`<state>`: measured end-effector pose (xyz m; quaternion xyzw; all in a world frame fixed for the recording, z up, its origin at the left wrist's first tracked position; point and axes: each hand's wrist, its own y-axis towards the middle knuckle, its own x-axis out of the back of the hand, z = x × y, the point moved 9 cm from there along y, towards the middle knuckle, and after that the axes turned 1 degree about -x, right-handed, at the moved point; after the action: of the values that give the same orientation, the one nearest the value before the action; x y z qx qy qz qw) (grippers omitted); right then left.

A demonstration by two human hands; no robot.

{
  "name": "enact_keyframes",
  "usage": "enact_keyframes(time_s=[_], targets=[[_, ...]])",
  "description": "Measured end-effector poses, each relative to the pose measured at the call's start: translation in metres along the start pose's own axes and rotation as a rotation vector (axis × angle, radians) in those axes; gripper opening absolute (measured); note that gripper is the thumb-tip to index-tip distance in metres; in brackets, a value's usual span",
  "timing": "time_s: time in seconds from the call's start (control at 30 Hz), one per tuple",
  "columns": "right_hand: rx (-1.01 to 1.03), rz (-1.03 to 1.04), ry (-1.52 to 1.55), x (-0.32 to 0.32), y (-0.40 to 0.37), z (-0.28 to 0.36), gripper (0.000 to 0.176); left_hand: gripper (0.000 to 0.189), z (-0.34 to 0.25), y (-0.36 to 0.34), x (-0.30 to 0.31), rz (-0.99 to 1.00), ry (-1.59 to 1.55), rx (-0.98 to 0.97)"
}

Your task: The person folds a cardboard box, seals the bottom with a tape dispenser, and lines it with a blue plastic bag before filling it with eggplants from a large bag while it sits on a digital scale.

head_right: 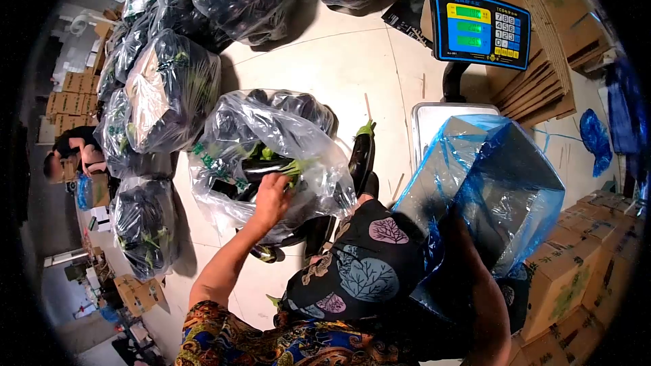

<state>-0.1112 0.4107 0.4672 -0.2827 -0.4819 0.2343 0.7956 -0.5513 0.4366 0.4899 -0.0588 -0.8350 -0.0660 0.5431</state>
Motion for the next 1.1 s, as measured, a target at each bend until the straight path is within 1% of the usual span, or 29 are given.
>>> enact_keyframes(time_s=[0.07,0.17,0.2,0.23,0.27,0.3,0.33,0.4,0.43,0.47,0.5,0.53,0.57,0.6,0.63,0.67,0.73,0.8,0.87,0.9,0.97,1.03,1.07,1.1], targets=[[-0.002,0.015,-0.022,-0.001,-0.002,0.001,0.022,0.033,-0.031,0.022,0.005,-0.1,0.148,-0.092],[-0.019,0.041,-0.058,-0.004,-0.006,-0.006,0.023,0.037,-0.054,0.046,-0.018,-0.028,0.057,-0.247],[-0.024,0.05,-0.064,-0.005,-0.007,-0.007,0.024,0.044,-0.074,0.057,-0.026,0.015,-0.022,-0.311],[-0.033,0.057,-0.069,-0.005,-0.009,-0.009,0.025,0.051,-0.089,0.068,-0.039,0.02,-0.146,-0.322],[-0.039,0.061,-0.072,-0.004,-0.009,-0.01,0.025,0.056,-0.103,0.082,-0.047,0.029,-0.269,-0.186],[-0.047,0.061,-0.074,-0.002,-0.01,-0.01,0.026,0.069,-0.1,0.092,-0.086,0.048,-0.29,-0.084],[-0.054,0.061,-0.07,0.0,-0.012,-0.01,0.027,0.085,-0.102,0.101,-0.108,0.1,-0.236,0.004],[-0.066,0.058,-0.052,0.003,-0.014,-0.01,0.028,0.099,-0.073,0.098,-0.174,0.344,-0.098,0.299],[-0.071,0.064,-0.068,0.0,-0.012,-0.014,0.029,0.106,-0.052,0.088,-0.2,0.502,-0.128,0.516],[-0.075,0.07,-0.087,-0.005,-0.011,-0.022,0.029,0.098,-0.036,0.084,-0.211,0.487,-0.199,0.621],[-0.068,0.095,-0.194,-0.02,-0.006,-0.047,0.027,0.089,-0.025,0.083,-0.228,0.491,-0.393,0.641],[-0.078,0.119,-0.195,-0.018,-0.011,-0.046,0.026,0.079,-0.027,0.086,-0.22,0.498,-0.586,0.658],[-0.084,0.141,-0.196,-0.013,-0.016,-0.046,0.025,0.062,-0.04,0.086,-0.215,0.468,-1.169,0.752],[-0.088,0.162,-0.196,-0.009,-0.017,-0.044,0.025,0.056,-0.043,0.087,-0.205,0.384,-1.418,0.845],[-0.094,0.176,-0.262,-0.01,-0.013,-0.047,0.025,0.056,-0.048,0.096,-0.192,0.338,-1.573,0.799],[-0.103,0.171,-0.197,-0.01,-0.012,-0.048,0.028,0.055,-0.051,0.106,-0.177,0.281,-1.726,0.751],[-0.12,0.147,-0.075,0.016,-0.015,-0.027,0.035,0.057,-0.071,0.126,-0.14,0.404,-1.837,0.57],[-0.114,0.126,-0.085,0.043,-0.023,0.01,0.038,0.059,-0.086,0.135,-0.12,0.414,-2.032,0.57],[-0.078,0.099,-0.087,0.052,-0.027,0.024,0.04,0.049,-0.091,0.139,-0.107,0.34,-2.01,0.634],[-0.046,0.082,-0.083,0.053,-0.028,0.028,0.041,0.05,-0.088,0.137,-0.109,0.345,-1.958,0.655],[0.021,0.063,-0.101,0.049,-0.028,0.026,0.04,0.051,-0.077,0.134,-0.126,0.355,-1.858,0.694],[0.101,0.064,-0.149,0.031,-0.022,0.011,0.038,0.049,-0.065,0.129,-0.151,0.296,-1.722,0.712],[0.067,0.065,-0.139,0.032,-0.024,0.008,0.032,0.047,-0.054,0.127,-0.164,0.252,-1.649,0.723],[0.043,0.072,-0.132,0.032,-0.026,0.008,0.025,0.051,-0.043,0.124,-0.183,0.219,-1.521,0.718]])
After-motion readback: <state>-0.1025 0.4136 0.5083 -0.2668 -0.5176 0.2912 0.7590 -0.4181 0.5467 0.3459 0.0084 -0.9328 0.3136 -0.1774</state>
